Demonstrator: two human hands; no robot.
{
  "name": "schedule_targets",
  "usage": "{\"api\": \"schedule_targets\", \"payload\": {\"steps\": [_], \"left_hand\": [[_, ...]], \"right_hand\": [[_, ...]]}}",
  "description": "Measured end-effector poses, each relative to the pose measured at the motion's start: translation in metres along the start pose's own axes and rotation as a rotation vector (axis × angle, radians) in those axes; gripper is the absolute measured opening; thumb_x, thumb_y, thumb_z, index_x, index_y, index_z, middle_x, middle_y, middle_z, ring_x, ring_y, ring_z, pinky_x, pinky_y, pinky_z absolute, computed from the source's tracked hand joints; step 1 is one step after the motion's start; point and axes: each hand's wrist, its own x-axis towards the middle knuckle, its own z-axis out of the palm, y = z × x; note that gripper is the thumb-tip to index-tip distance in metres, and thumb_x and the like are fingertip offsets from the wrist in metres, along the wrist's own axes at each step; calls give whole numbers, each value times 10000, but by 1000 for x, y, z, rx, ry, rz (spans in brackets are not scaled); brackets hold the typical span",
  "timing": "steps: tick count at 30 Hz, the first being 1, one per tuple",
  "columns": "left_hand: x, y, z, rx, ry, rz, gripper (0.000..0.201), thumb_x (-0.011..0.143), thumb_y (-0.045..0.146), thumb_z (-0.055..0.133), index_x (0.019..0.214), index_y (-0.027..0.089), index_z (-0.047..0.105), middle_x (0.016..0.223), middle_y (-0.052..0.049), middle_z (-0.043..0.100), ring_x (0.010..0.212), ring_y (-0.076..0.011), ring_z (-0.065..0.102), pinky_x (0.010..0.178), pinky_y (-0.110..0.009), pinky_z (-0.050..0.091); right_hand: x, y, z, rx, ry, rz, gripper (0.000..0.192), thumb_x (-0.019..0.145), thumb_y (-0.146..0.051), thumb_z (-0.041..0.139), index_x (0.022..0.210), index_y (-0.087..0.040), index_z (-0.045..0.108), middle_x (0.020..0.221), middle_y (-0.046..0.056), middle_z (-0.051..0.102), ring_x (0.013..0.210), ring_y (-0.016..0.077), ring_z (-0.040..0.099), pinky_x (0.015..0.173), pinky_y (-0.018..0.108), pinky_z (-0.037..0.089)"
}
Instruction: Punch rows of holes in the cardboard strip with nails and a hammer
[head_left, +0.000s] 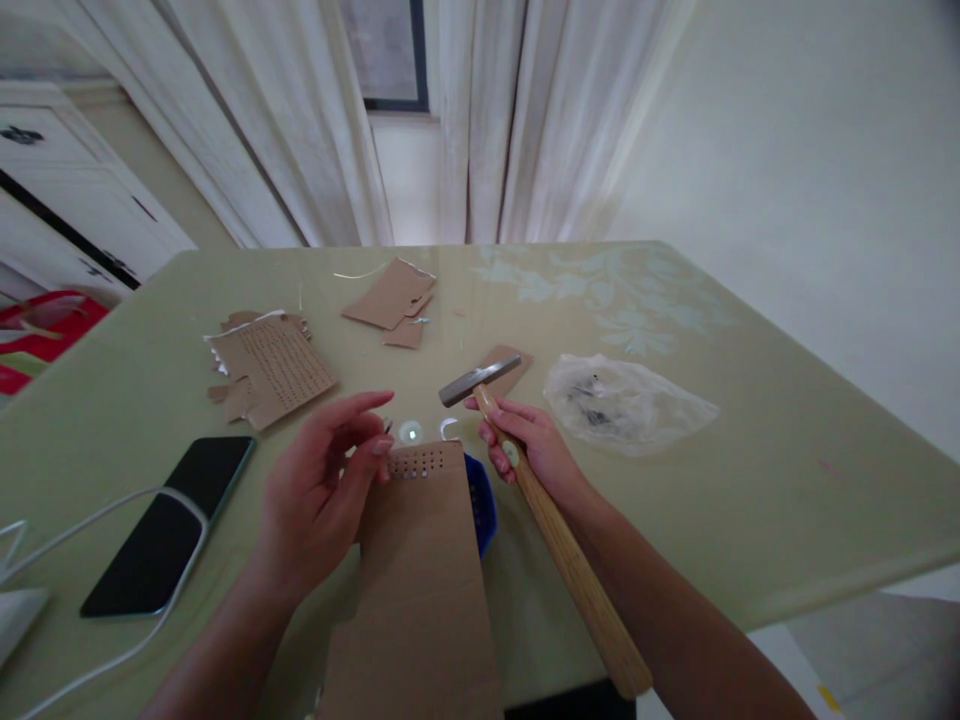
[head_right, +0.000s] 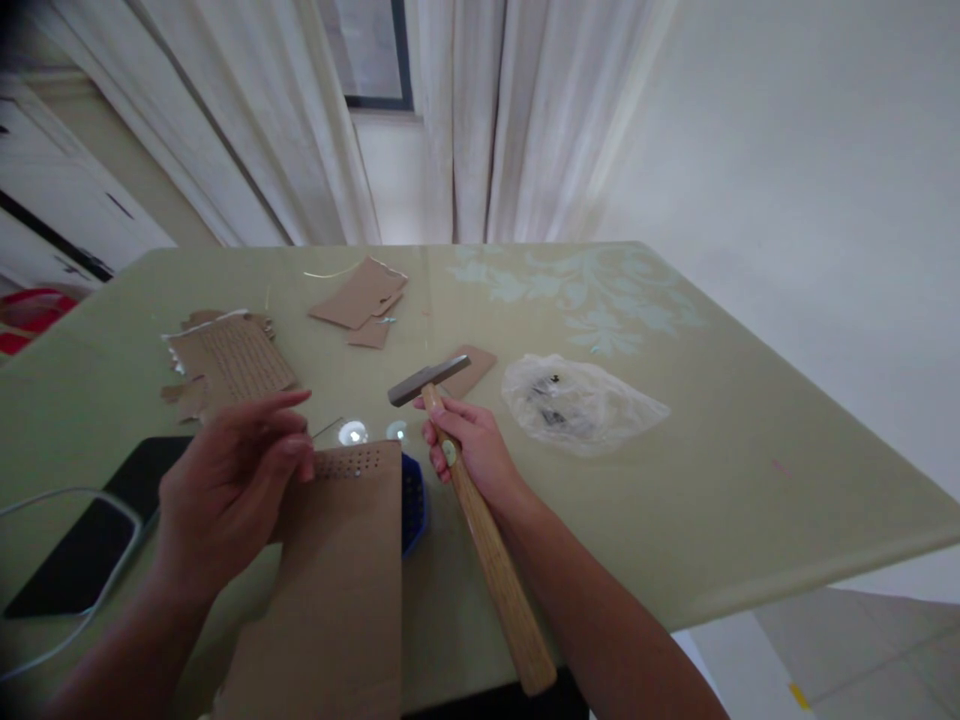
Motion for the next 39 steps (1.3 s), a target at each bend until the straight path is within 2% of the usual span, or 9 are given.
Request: {"api": "schedule_targets", "payload": {"steps": [2, 4, 6, 12, 18, 23, 29, 33, 39], "left_hand": [[1, 1, 1, 41, 18, 23, 241, 1017, 182, 733, 1239, 275, 733, 916, 50, 732, 704, -81, 687, 645, -171, 563], [2, 1, 1, 82, -13, 62, 137, 984, 173, 782, 1082, 264, 754, 890, 51, 736, 744, -88, 688, 666, -166, 563], [4, 2, 1, 69, -41, 73, 115, 977, 152, 785, 1012, 256, 754, 888, 46, 739, 770, -91, 692, 689, -165, 573], [3, 3, -1, -93, -72, 75, 215, 960, 74, 756, 1083, 250, 765, 994, 4, 787, 909, -128, 770, 809, -203, 645], [4, 5, -6, 29, -108, 148, 181, 938, 111, 839, 1003, 279, 847, 1233, -21, 829, 979, -147, 808, 844, -231, 656], [8, 6, -5, -3, -158, 96, 159, 1012, 163, 754, 1033, 290, 847, 978, 22, 870, 856, -142, 825, 765, -214, 640], [7, 5, -2, 88, -156, 33, 214, 989, 222, 786, 1186, 289, 836, 946, 10, 864, 839, -172, 806, 791, -273, 649], [6, 2, 0, 103, -149, 60, 41, 959, 260, 834, 987, 288, 844, 915, 17, 851, 833, -177, 783, 796, -295, 616], [8, -2, -1, 86, -205, 101, 91, 978, 210, 808, 956, 290, 844, 898, 31, 844, 824, -163, 752, 823, -315, 551]], "right_hand": [[0, 0, 0, 0, -4, -2, 459, 785, -477, 888, 1086, -141, 805, 685, -50, 621, 430, 76, 494, 349, 210, 355], [1, 0, 0, 0, -5, -2, 475, 770, -483, 896, 1089, -143, 805, 678, -54, 619, 425, 77, 492, 348, 211, 356], [1, 0, 0, 1, -2, -1, 494, 752, -493, 904, 1088, -145, 804, 672, -57, 619, 421, 78, 491, 346, 212, 355], [1, 0, 0, -9, 1, 2, 496, 747, -501, 907, 1080, -147, 806, 677, -55, 618, 423, 76, 489, 350, 212, 348], [2, 2, -2, -27, -3, 0, 484, 778, -498, 886, 1105, -150, 805, 691, -49, 626, 433, 82, 501, 363, 214, 373], [2, 3, -2, -26, -5, 2, 478, 780, -492, 884, 1103, -150, 800, 683, -57, 613, 429, 79, 496, 354, 211, 362], [1, 1, -1, -41, -9, 5, 481, 784, -506, 879, 1104, -155, 800, 687, -54, 617, 431, 81, 503, 359, 211, 370], [0, 1, 0, -39, -13, 10, 469, 781, -501, 884, 1087, -156, 799, 684, -53, 611, 431, 81, 498, 358, 213, 356], [1, 1, 0, -42, -15, 9, 483, 764, -508, 889, 1081, -156, 797, 682, -55, 609, 429, 82, 498, 356, 211, 351]]}}
